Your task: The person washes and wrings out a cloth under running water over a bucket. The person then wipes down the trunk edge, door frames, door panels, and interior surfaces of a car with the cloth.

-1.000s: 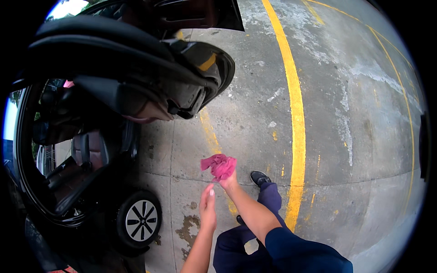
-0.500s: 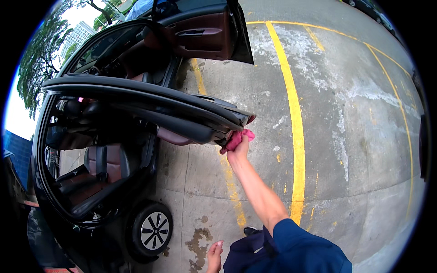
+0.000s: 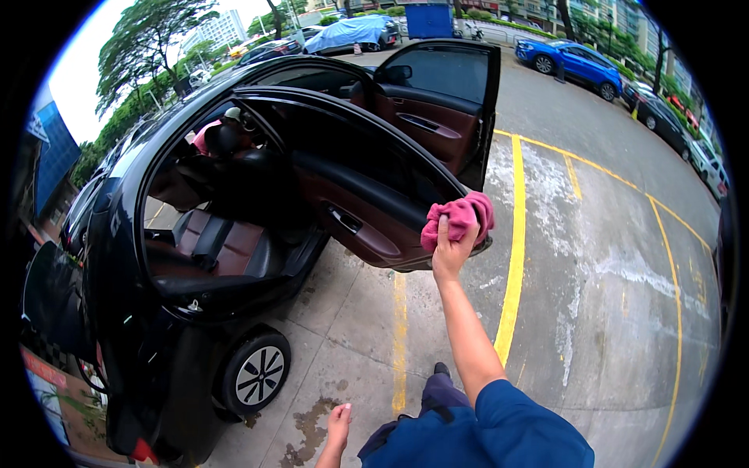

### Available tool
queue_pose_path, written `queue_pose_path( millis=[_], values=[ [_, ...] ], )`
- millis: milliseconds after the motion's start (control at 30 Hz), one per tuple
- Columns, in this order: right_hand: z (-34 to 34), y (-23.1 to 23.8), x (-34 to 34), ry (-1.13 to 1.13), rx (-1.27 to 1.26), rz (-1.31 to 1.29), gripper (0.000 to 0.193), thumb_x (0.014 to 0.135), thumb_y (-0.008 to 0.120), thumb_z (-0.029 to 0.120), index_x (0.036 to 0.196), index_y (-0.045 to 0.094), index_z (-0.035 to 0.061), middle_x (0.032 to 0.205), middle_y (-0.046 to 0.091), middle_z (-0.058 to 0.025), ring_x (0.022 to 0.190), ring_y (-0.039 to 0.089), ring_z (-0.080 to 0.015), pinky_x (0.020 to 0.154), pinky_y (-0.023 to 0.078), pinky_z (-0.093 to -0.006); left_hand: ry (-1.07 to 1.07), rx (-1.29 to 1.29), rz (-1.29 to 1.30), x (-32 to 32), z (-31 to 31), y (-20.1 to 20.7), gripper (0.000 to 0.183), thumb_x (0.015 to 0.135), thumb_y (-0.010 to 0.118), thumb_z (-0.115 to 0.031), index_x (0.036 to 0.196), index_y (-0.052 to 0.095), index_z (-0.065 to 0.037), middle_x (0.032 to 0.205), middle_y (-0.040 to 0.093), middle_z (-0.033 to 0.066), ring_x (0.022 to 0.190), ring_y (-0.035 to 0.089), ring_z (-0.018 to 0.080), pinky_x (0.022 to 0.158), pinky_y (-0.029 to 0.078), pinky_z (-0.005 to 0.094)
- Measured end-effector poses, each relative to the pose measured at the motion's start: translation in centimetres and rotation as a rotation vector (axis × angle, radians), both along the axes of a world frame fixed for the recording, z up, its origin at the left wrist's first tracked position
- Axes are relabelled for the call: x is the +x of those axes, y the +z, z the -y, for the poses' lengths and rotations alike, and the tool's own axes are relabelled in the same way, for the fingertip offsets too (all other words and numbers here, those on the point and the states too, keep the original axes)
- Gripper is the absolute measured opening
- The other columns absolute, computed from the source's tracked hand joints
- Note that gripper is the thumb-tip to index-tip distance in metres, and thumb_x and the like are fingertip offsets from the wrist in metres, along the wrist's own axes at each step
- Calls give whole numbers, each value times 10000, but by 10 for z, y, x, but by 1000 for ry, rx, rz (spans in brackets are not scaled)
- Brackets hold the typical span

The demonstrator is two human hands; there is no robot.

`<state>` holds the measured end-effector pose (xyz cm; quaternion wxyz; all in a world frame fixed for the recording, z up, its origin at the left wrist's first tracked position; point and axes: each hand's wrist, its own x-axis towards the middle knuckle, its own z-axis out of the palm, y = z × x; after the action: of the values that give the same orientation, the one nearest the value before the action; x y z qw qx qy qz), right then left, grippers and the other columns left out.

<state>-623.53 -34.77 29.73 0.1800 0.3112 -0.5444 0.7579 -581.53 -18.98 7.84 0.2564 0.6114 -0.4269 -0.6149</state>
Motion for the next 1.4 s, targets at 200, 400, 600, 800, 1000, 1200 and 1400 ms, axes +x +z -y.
queue_pose_path(
  millis=[200, 400, 600, 800, 1000, 1200, 1400],
  values=[
    [46, 17, -17, -623, 362, -531, 382, 711, 703, 144, 1087, 652, 103, 1272, 490, -149, 1204, 405, -371, 1022, 280, -473, 153, -40, 27, 38, 26, 13, 275, 885, 614, -295, 978, 636, -37, 789, 565, -10, 720, 509, 86, 656, 444, 251],
    [107, 62, 1, -560, 118, -644, 363, 749, 707, 77, 1106, 650, 106, 1158, 565, -97, 1136, 446, -321, 962, 348, -366, 168, 52, 41, 47, 86, 5, 275, 885, 615, -291, 978, 635, -34, 793, 561, -5, 725, 515, 92, 660, 453, 257],
    [193, 120, 42, -117, 39, -565, 471, 596, 655, 113, 1061, 593, 73, 1169, 474, -182, 1055, 449, -344, 889, 357, -418, 123, 53, -50, 43, 207, 40, 247, 888, 598, -307, 977, 612, -78, 897, 605, -12, 824, 537, 90, 691, 429, 258],
    [134, 107, 17, -247, 129, -468, 417, 658, 727, 191, 1050, 629, 86, 1064, 558, -123, 1044, 467, -296, 872, 371, -390, -115, -40, 90, 25, 297, 70, 234, 912, 575, -287, 1014, 618, -81, 952, 624, 3, 827, 556, 94, 714, 445, 235],
    [24, -35, -44, -415, 120, -81, 321, 754, 656, 62, 1071, 612, 43, 996, 626, -96, 937, 598, -230, 850, 464, -334, -520, 73, 186, 30, 322, 79, 244, 902, 599, -267, 1001, 628, -46, 920, 617, 12, 837, 562, 97, 713, 465, 246],
    [-1, -111, -60, -517, -46, 125, 358, 781, 662, 126, 1121, 592, 37, 1044, 631, -99, 946, 596, -201, 871, 453, -323, -618, 3, 244, 11, 324, 100, 276, 905, 591, -276, 1041, 626, -38, 970, 630, 34, 873, 574, 114, 741, 463, 244],
    [-13, -273, -69, 127, -781, 1317, 255, 866, 598, 142, 1104, 580, 52, 1016, 639, -84, 893, 623, -215, 809, 495, -342, -749, 44, 272, -67, 279, 110, 288, 919, 572, -273, 1065, 612, -28, 1022, 631, 52, 916, 589, 138, 784, 483, 265]
  ],
)
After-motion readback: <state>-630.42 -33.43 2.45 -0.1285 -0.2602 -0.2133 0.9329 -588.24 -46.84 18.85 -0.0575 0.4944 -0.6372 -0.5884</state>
